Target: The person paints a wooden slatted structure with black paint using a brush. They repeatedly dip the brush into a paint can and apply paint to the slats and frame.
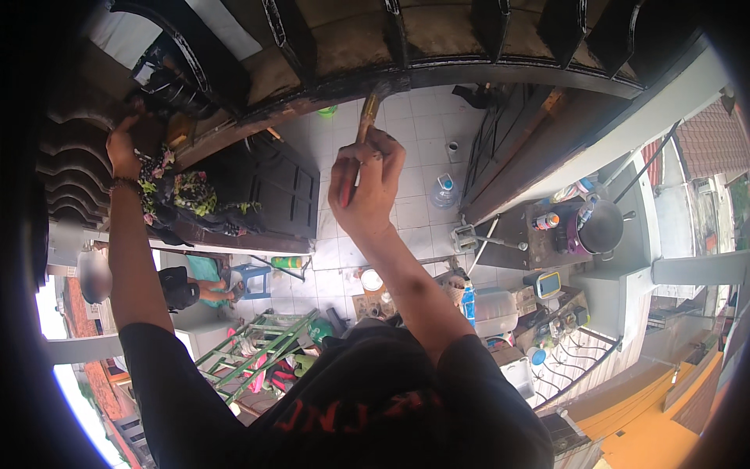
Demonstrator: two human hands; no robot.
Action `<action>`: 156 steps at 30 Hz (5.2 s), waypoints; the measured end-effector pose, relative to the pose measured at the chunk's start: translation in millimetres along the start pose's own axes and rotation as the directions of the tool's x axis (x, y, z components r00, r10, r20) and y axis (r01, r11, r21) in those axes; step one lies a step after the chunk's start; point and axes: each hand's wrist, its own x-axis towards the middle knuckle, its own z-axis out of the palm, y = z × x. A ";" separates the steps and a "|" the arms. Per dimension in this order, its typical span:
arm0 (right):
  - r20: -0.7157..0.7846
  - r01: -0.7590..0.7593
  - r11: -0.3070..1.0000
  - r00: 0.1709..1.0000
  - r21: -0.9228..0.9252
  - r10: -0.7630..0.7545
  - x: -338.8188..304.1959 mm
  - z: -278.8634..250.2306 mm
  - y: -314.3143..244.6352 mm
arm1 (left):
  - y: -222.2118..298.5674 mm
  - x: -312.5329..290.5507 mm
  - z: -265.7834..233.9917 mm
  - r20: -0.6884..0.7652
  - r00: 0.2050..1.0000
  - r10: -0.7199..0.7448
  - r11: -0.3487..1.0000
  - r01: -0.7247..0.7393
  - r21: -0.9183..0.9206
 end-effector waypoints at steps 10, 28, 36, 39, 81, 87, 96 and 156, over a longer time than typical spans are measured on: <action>0.415 -0.022 0.880 0.887 0.475 -0.202 -5.2 -26.8 -6.1 | -0.6 -0.7 -1.9 -0.049 0.999 0.022 0.999 -0.020 0.044; -0.007 0.115 0.993 0.993 0.027 -0.115 -2.8 23.6 -8.4 | -5.9 14.0 -8.9 0.049 0.997 0.055 0.994 -0.060 0.094; 0.294 0.081 0.945 0.939 0.317 -0.179 -52.2 73.8 -71.1 | -2.5 3.6 -1.6 0.006 0.999 0.032 0.999 -0.032 0.043; 0.375 0.097 0.908 0.889 0.407 -0.263 -55.3 67.0 -75.4 | -6.6 8.2 -7.5 0.039 0.998 0.056 0.997 -0.058 0.044; 0.425 0.061 0.864 0.852 0.499 -0.306 -20.2 39.9 -39.6 | -9.0 18.4 -6.5 0.042 0.995 0.087 0.996 -0.088 0.022; 0.295 0.077 0.966 0.944 0.246 -0.150 15.3 -22.7 29.4 | -1.8 1.3 6.1 0.015 0.993 0.116 0.993 -0.116 -0.001; -0.126 0.217 0.962 0.963 -0.168 -0.239 -1.9 -19.6 39.4 | -5.4 7.3 0.1 0.021 0.994 0.108 0.993 -0.109 0.055; 0.093 0.133 0.864 0.975 0.486 -0.203 -10.3 -54.1 96.7 | 5.5 16.4 -28.0 0.185 0.982 -0.028 0.985 -0.004 0.172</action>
